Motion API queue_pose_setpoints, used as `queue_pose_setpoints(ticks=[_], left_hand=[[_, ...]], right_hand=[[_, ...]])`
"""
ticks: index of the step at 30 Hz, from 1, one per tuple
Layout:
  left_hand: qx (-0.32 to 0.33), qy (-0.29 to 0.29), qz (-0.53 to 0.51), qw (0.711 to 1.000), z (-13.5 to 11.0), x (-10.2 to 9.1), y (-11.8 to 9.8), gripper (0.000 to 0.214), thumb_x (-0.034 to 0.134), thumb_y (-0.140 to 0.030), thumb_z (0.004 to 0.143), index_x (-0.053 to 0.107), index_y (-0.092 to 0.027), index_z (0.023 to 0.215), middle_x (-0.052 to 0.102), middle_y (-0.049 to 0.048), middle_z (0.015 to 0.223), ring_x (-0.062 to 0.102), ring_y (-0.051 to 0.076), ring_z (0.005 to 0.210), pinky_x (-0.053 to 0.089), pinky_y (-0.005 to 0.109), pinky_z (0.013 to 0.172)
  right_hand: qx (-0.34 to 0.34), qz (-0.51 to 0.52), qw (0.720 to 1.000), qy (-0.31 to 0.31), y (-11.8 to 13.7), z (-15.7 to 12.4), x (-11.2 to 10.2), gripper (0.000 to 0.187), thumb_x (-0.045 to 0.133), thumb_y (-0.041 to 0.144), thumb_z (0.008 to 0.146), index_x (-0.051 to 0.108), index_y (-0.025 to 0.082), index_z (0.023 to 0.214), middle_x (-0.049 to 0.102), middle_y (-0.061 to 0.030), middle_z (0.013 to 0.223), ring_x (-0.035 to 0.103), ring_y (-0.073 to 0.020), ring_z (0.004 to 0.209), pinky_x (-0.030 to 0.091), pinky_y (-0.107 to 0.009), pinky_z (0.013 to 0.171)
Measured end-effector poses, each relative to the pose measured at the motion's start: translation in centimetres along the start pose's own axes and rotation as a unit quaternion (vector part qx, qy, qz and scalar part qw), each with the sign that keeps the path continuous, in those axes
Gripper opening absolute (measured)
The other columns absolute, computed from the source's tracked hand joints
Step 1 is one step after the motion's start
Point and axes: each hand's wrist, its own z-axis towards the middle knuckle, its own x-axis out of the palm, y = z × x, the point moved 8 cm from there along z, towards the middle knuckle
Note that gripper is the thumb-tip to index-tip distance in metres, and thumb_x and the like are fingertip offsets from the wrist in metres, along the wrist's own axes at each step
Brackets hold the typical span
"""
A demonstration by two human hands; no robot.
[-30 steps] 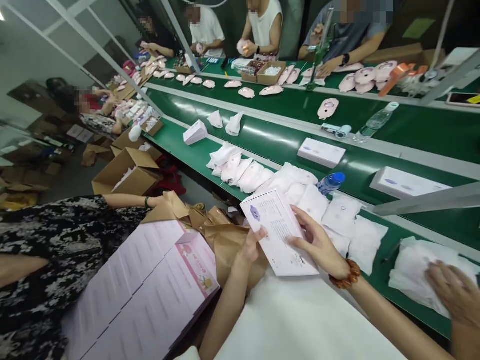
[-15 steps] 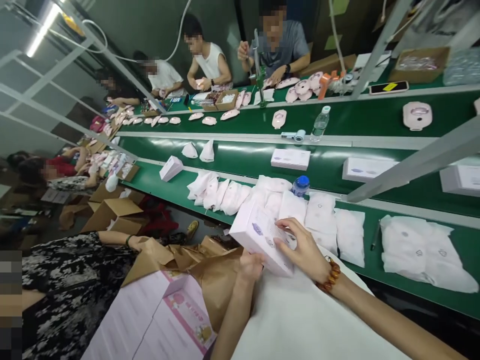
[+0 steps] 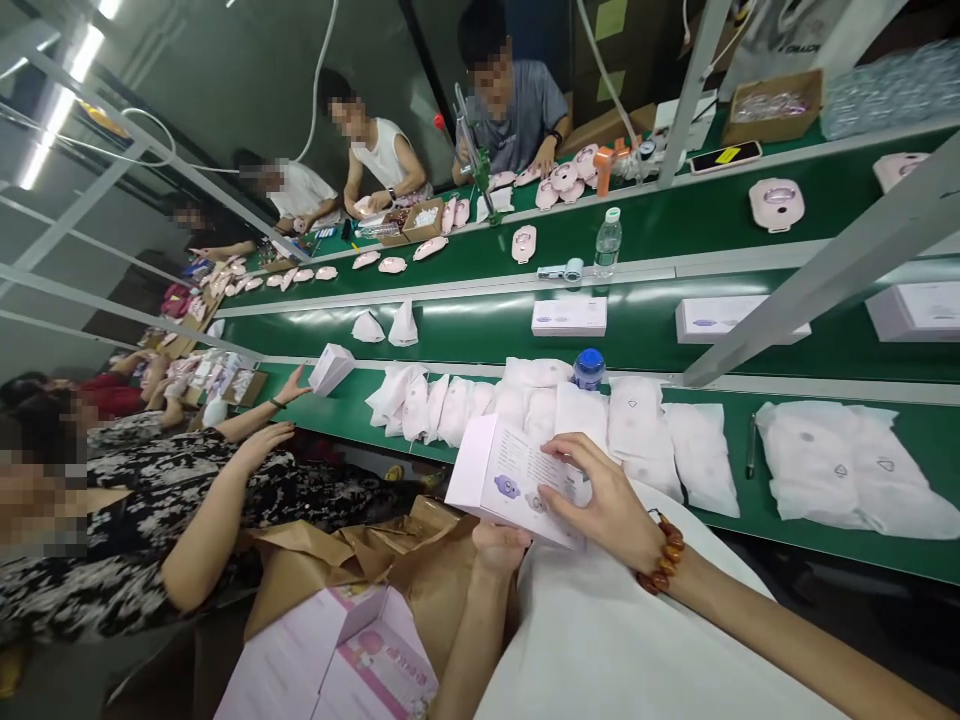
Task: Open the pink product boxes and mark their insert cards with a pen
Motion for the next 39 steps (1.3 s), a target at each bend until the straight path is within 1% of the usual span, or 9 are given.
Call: queue_pose_setpoints(ticks=[2,6,10,13,18,22,28,35,39], left_hand=[[0.008,-0.005,-0.006,1.000,0.0,-0.1,-0.3,0.108,0.108,-0.060,0.043,0.075,-0.033,0.142,0.087,0.0102,0.131,0.069,0.048,0.147,0.043,0.068,0.140],[0.016,-0.005,-0.012,1.000,-0.1,-0.1,-0.7,0.110,0.107,-0.057,0.047,0.071,-0.035,0.148,0.086,0.0086,0.136,0.070,0.044,0.148,0.047,0.067,0.137],[0.013,-0.025,-0.008,1.000,-0.3,-0.3,-0.5,0.116,0.109,-0.062,0.040,0.073,-0.035,0.147,0.087,0.0100,0.132,0.071,0.048,0.148,0.040,0.072,0.140],[0.012,-0.031,0.009,0.999,-0.4,-0.7,-0.2,0.109,0.109,-0.065,0.038,0.078,-0.034,0.138,0.088,0.0103,0.128,0.071,0.050,0.146,0.038,0.076,0.139],[0.022,-0.020,0.019,0.999,-0.6,-1.4,0.2,0.092,0.110,-0.067,0.039,0.084,-0.031,0.120,0.089,0.0105,0.123,0.073,0.049,0.143,0.045,0.071,0.137],[0.032,-0.044,0.015,0.998,-0.9,-2.0,0.6,0.098,0.105,-0.073,0.046,0.081,-0.030,0.130,0.086,0.0145,0.132,0.071,0.052,0.143,0.044,0.075,0.135],[0.032,-0.056,0.052,0.997,-1.1,-1.6,0.5,0.115,0.099,-0.085,0.041,0.075,-0.033,0.141,0.086,0.0141,0.134,0.068,0.055,0.145,0.036,0.079,0.137],[0.024,-0.061,0.069,0.995,-1.6,-1.6,-0.5,0.098,0.103,-0.080,0.039,0.079,-0.028,0.120,0.087,0.0139,0.121,0.070,0.055,0.141,0.034,0.080,0.138],[0.024,-0.034,0.057,0.998,-1.5,-0.9,-0.8,0.096,0.106,-0.069,0.038,0.080,-0.028,0.120,0.086,0.0144,0.124,0.070,0.054,0.143,0.043,0.080,0.133]], right_hand=[[-0.001,0.002,1.000,0.000,0.2,0.1,0.1,0.031,0.076,0.039,0.099,0.070,0.028,0.128,0.075,-0.0118,0.126,0.076,-0.0337,0.120,0.071,-0.056,0.105],[-0.001,0.006,1.000,0.001,0.3,0.3,0.1,0.032,0.077,0.039,0.099,0.070,0.028,0.128,0.075,-0.0121,0.128,0.077,-0.0343,0.120,0.071,-0.056,0.106],[-0.001,0.010,1.000,0.007,0.5,0.3,0.1,0.033,0.077,0.039,0.099,0.068,0.028,0.129,0.075,-0.0117,0.128,0.076,-0.0346,0.121,0.070,-0.057,0.106],[-0.001,0.012,1.000,0.014,0.7,0.3,0.2,0.033,0.075,0.037,0.098,0.067,0.029,0.129,0.074,-0.0114,0.128,0.076,-0.0340,0.120,0.069,-0.056,0.107],[0.001,0.004,1.000,0.029,1.4,-0.2,0.4,0.044,0.075,0.039,0.096,0.062,0.029,0.136,0.071,-0.0132,0.137,0.072,-0.0357,0.129,0.067,-0.057,0.110],[0.010,-0.015,0.998,0.058,1.7,-0.6,0.7,0.053,0.081,0.043,0.091,0.058,0.028,0.137,0.070,-0.0147,0.139,0.071,-0.0374,0.129,0.066,-0.058,0.110],[0.025,-0.016,0.996,0.085,1.8,-0.9,0.7,0.065,0.087,0.042,0.082,0.057,0.028,0.137,0.068,-0.0143,0.143,0.070,-0.0390,0.133,0.066,-0.060,0.112],[0.023,-0.028,0.995,0.094,2.1,-1.1,0.8,0.083,0.092,0.039,0.073,0.052,0.026,0.144,0.063,-0.0185,0.149,0.065,-0.0445,0.139,0.064,-0.065,0.115],[0.028,-0.033,0.993,0.108,1.8,-0.9,0.6,0.084,0.093,0.040,0.071,0.051,0.025,0.143,0.063,-0.0191,0.146,0.066,-0.0442,0.135,0.064,-0.065,0.112]])
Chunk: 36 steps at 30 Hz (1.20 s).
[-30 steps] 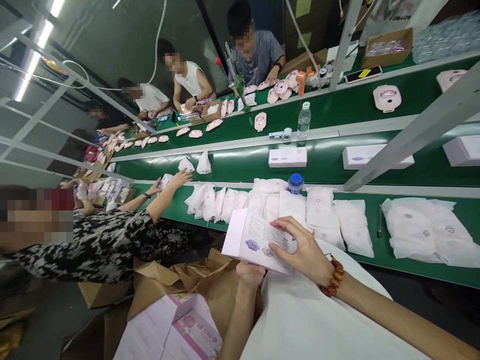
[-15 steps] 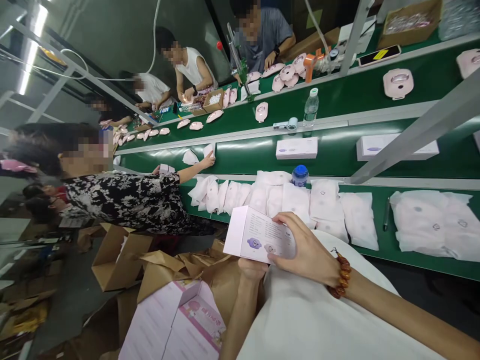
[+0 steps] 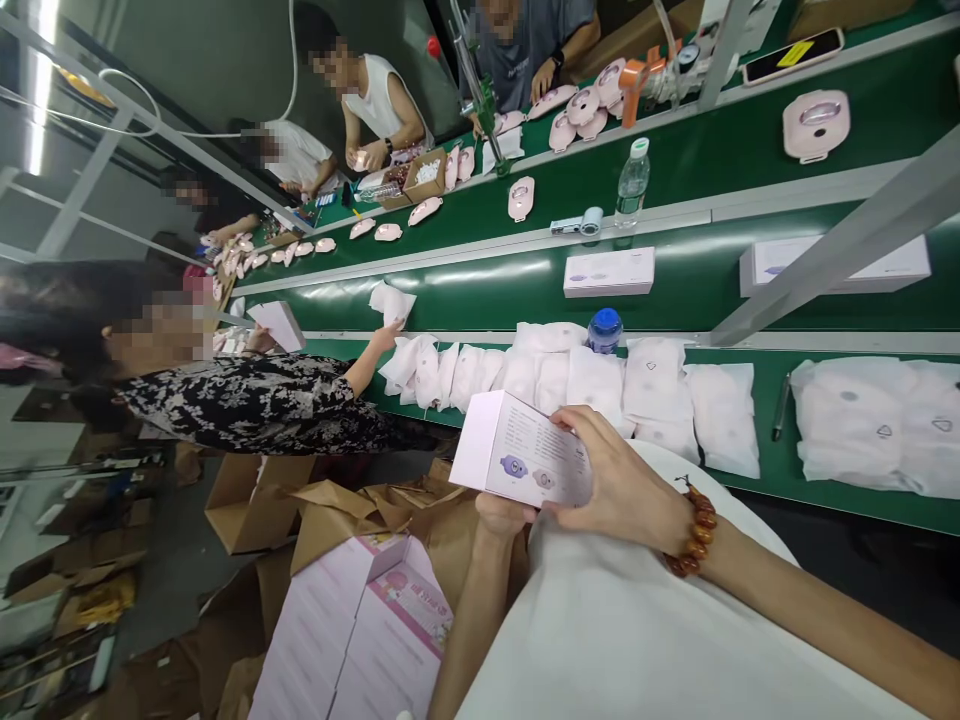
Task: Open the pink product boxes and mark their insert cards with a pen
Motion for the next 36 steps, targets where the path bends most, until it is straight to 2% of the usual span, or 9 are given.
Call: queue_pose_setpoints(ticks=[4,8,11,13,14,17,21,26,36], left_hand=[[-0.010,0.014,-0.023,1.000,0.2,0.2,0.3,0.099,0.106,-0.065,0.041,0.080,-0.029,0.129,0.086,0.0117,0.125,0.071,0.052,0.141,0.047,0.077,0.131],[-0.031,-0.042,0.008,0.999,-0.8,-0.7,1.3,0.107,0.105,-0.071,0.048,0.072,-0.026,0.140,0.084,0.0123,0.116,0.072,0.050,0.137,0.051,0.072,0.128],[0.051,-0.091,0.068,0.992,-2.6,-0.8,-0.3,0.114,0.102,-0.063,0.073,0.044,-0.034,0.166,0.076,0.0128,0.147,0.068,0.038,0.147,0.050,0.058,0.131],[0.099,-0.109,0.125,0.981,-3.7,-0.2,-1.9,0.122,0.099,-0.055,0.083,0.021,-0.037,0.174,0.064,0.0162,0.165,0.065,0.033,0.151,0.052,0.051,0.130],[0.109,-0.124,0.155,0.974,-4.2,0.1,-2.5,0.123,0.098,-0.056,0.084,0.016,-0.035,0.174,0.061,0.0187,0.168,0.065,0.033,0.151,0.054,0.050,0.127],[0.107,-0.163,0.205,0.959,-5.0,0.3,-3.8,0.111,0.095,-0.063,0.085,0.027,-0.030,0.167,0.065,0.0214,0.160,0.068,0.035,0.148,0.058,0.049,0.122],[0.120,-0.147,0.212,0.959,-5.4,0.3,-4.5,0.097,0.094,-0.065,0.084,0.037,-0.030,0.154,0.069,0.0198,0.151,0.073,0.034,0.139,0.061,0.047,0.116],[0.150,-0.180,0.227,0.945,-5.9,-0.7,-4.7,0.102,0.096,-0.066,0.077,0.038,-0.028,0.152,0.069,0.0200,0.146,0.072,0.037,0.137,0.062,0.048,0.113],[0.132,-0.190,0.231,0.945,-6.0,-0.8,-4.4,0.096,0.098,-0.051,0.075,0.037,-0.033,0.147,0.071,0.0134,0.140,0.075,0.032,0.130,0.062,0.044,0.110]], right_hand=[[0.000,0.018,1.000,-0.008,-0.5,0.0,-0.7,0.073,0.091,0.043,0.075,0.055,0.028,0.137,0.065,-0.0144,0.138,0.068,-0.0390,0.128,0.064,-0.060,0.111],[0.019,0.052,0.998,-0.024,-1.6,0.0,-0.7,0.069,0.089,0.045,0.077,0.056,0.028,0.136,0.065,-0.0124,0.137,0.068,-0.0368,0.130,0.064,-0.057,0.111],[0.033,0.059,0.998,-0.014,-2.3,0.2,0.0,0.079,0.089,0.046,0.074,0.053,0.027,0.142,0.064,-0.0121,0.133,0.067,-0.0368,0.129,0.062,-0.058,0.114],[0.044,0.060,0.997,0.005,-2.6,0.3,0.7,0.084,0.090,0.046,0.072,0.051,0.027,0.144,0.062,-0.0118,0.131,0.066,-0.0367,0.127,0.061,-0.058,0.115],[0.047,0.062,0.997,0.013,-2.6,0.3,0.9,0.085,0.090,0.046,0.071,0.051,0.027,0.144,0.062,-0.0117,0.131,0.066,-0.0365,0.127,0.061,-0.058,0.115],[0.057,0.069,0.996,0.031,-2.4,0.3,1.2,0.083,0.090,0.052,0.073,0.051,0.028,0.142,0.060,-0.0112,0.131,0.065,-0.0357,0.128,0.061,-0.057,0.114],[0.078,0.072,0.993,0.055,-1.9,0.3,1.2,0.078,0.094,0.062,0.073,0.055,0.030,0.132,0.059,-0.0113,0.135,0.062,-0.0370,0.133,0.061,-0.058,0.114],[0.088,0.053,0.994,0.044,-1.5,0.4,1.0,0.085,0.101,0.058,0.065,0.053,0.029,0.129,0.061,-0.0123,0.137,0.062,-0.0394,0.136,0.061,-0.058,0.114],[0.092,0.047,0.994,0.032,-1.4,0.0,1.2,0.087,0.091,0.046,0.069,0.052,0.025,0.144,0.061,-0.0169,0.149,0.063,-0.0407,0.144,0.059,-0.058,0.122]])
